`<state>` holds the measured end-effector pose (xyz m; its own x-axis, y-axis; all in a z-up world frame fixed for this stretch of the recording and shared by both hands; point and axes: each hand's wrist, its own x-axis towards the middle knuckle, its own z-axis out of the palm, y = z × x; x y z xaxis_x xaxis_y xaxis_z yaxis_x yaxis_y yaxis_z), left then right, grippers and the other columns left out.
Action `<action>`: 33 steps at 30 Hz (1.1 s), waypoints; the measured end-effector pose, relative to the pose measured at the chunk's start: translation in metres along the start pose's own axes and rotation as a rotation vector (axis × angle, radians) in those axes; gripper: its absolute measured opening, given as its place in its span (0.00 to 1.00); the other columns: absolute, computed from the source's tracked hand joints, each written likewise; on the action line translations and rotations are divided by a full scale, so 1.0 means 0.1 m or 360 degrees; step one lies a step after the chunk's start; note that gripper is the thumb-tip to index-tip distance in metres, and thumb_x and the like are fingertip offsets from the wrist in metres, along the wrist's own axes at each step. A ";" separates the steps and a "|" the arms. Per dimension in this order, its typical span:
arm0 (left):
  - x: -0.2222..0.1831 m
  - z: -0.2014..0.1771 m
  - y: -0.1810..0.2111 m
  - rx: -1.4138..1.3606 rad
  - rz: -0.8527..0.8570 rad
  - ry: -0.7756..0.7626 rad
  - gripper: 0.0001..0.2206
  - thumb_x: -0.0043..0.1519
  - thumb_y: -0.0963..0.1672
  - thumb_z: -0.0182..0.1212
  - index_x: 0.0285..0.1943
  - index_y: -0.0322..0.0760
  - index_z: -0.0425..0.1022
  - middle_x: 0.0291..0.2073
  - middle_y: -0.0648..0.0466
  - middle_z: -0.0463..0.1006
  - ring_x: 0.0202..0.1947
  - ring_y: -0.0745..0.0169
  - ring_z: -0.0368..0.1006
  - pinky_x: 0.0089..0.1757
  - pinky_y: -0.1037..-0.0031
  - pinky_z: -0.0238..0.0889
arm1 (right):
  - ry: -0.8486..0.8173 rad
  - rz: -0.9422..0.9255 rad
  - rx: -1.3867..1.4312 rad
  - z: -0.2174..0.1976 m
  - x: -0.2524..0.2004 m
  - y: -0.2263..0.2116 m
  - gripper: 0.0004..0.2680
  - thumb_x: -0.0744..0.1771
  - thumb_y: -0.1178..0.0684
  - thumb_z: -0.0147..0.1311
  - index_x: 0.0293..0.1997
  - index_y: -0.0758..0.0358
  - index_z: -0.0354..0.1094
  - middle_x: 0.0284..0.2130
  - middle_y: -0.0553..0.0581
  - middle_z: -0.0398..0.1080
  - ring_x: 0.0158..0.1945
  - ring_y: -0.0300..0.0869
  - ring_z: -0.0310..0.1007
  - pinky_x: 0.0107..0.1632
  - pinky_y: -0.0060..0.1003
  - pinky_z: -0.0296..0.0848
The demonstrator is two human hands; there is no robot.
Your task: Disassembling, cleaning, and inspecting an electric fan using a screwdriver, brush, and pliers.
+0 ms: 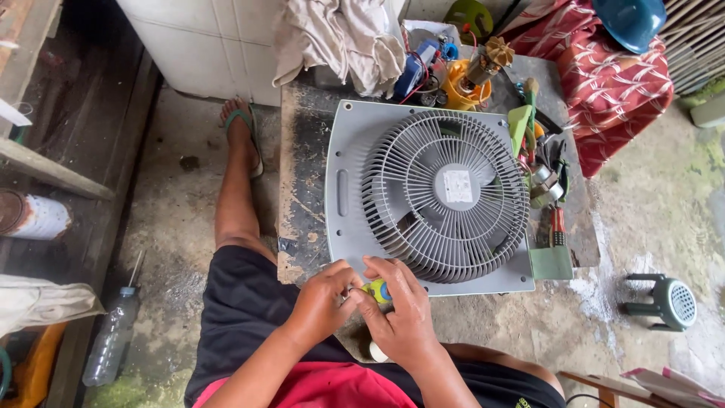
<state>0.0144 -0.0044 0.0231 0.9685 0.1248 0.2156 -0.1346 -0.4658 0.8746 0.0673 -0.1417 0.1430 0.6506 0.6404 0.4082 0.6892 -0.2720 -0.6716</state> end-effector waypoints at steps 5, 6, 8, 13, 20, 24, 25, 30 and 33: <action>-0.05 0.01 -0.08 0.0116 0.0048 -0.0015 0.06 0.56 0.39 0.58 0.34 0.44 0.67 0.29 0.57 0.68 0.24 0.53 0.65 0.25 0.62 0.56 | -0.0125 0.0064 -0.0251 -0.03 0.05 -0.07 0.15 0.69 0.46 0.55 0.58 0.63 0.65 0.41 0.58 0.67 0.36 0.44 0.68 0.35 0.39 0.71; -0.05 0.02 -0.10 0.0186 0.0028 0.0004 0.10 0.53 0.37 0.58 0.30 0.46 0.62 0.26 0.58 0.63 0.20 0.53 0.59 0.22 0.62 0.51 | -0.0155 0.0091 -0.0393 -0.03 0.05 -0.09 0.15 0.68 0.44 0.56 0.57 0.60 0.65 0.40 0.56 0.65 0.30 0.42 0.64 0.31 0.40 0.69; -0.06 0.06 -0.11 0.0221 0.0022 0.0047 0.10 0.53 0.38 0.59 0.29 0.45 0.61 0.25 0.59 0.63 0.19 0.55 0.59 0.22 0.63 0.52 | -0.0180 0.0071 -0.0378 -0.04 0.09 -0.14 0.14 0.69 0.46 0.55 0.58 0.62 0.65 0.39 0.57 0.65 0.33 0.44 0.66 0.34 0.40 0.70; -0.06 -0.02 -0.09 0.0207 0.0076 -0.0019 0.09 0.58 0.42 0.64 0.45 0.45 0.74 0.38 0.58 0.76 0.33 0.50 0.76 0.29 0.60 0.66 | -0.0333 0.0023 -0.0318 -0.16 0.18 -0.25 0.14 0.70 0.51 0.49 0.62 0.63 0.64 0.47 0.62 0.69 0.48 0.53 0.71 0.49 0.46 0.72; -0.05 -0.01 -0.09 0.0301 0.0023 -0.0185 0.06 0.59 0.40 0.59 0.43 0.43 0.72 0.33 0.54 0.70 0.33 0.47 0.71 0.28 0.57 0.63 | -0.0581 0.0023 -0.0564 -0.26 0.25 -0.37 0.13 0.69 0.48 0.45 0.57 0.63 0.63 0.38 0.59 0.70 0.38 0.53 0.72 0.36 0.45 0.70; -0.02 -0.03 -0.02 0.0309 -0.0023 -0.0232 0.04 0.63 0.42 0.56 0.36 0.43 0.69 0.31 0.55 0.67 0.30 0.49 0.69 0.27 0.58 0.60 | -0.0449 -0.0029 -0.1103 -0.25 0.19 -0.26 0.08 0.69 0.45 0.51 0.35 0.53 0.61 0.19 0.47 0.63 0.18 0.44 0.65 0.19 0.41 0.60; -0.02 -0.01 -0.03 0.0310 -0.0011 -0.0230 0.04 0.63 0.42 0.56 0.36 0.43 0.69 0.31 0.55 0.67 0.30 0.49 0.69 0.27 0.58 0.60 | -0.0439 -0.0031 -0.1111 -0.28 0.23 -0.30 0.08 0.69 0.45 0.51 0.35 0.53 0.61 0.19 0.47 0.63 0.18 0.44 0.65 0.19 0.41 0.60; -0.05 0.06 -0.09 0.0670 -0.0051 -0.0243 0.11 0.62 0.46 0.65 0.36 0.42 0.65 0.35 0.54 0.65 0.29 0.47 0.71 0.24 0.57 0.64 | -0.0524 -0.0116 -0.0939 -0.28 0.25 -0.36 0.05 0.62 0.54 0.50 0.36 0.59 0.62 0.27 0.53 0.60 0.25 0.47 0.61 0.24 0.42 0.61; -0.05 0.05 -0.08 0.0593 -0.0116 -0.0273 0.07 0.64 0.44 0.56 0.35 0.41 0.65 0.34 0.52 0.65 0.30 0.46 0.71 0.25 0.56 0.62 | -0.0431 -0.0107 -0.1150 -0.23 0.18 -0.23 0.13 0.71 0.39 0.48 0.33 0.55 0.61 0.21 0.48 0.61 0.19 0.41 0.63 0.19 0.38 0.60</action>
<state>0.0120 -0.0060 0.0124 0.9978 0.0361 0.0555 -0.0096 -0.7504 0.6609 0.0704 -0.1404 0.1803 0.5633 0.8001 0.2062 0.8220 -0.5679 -0.0422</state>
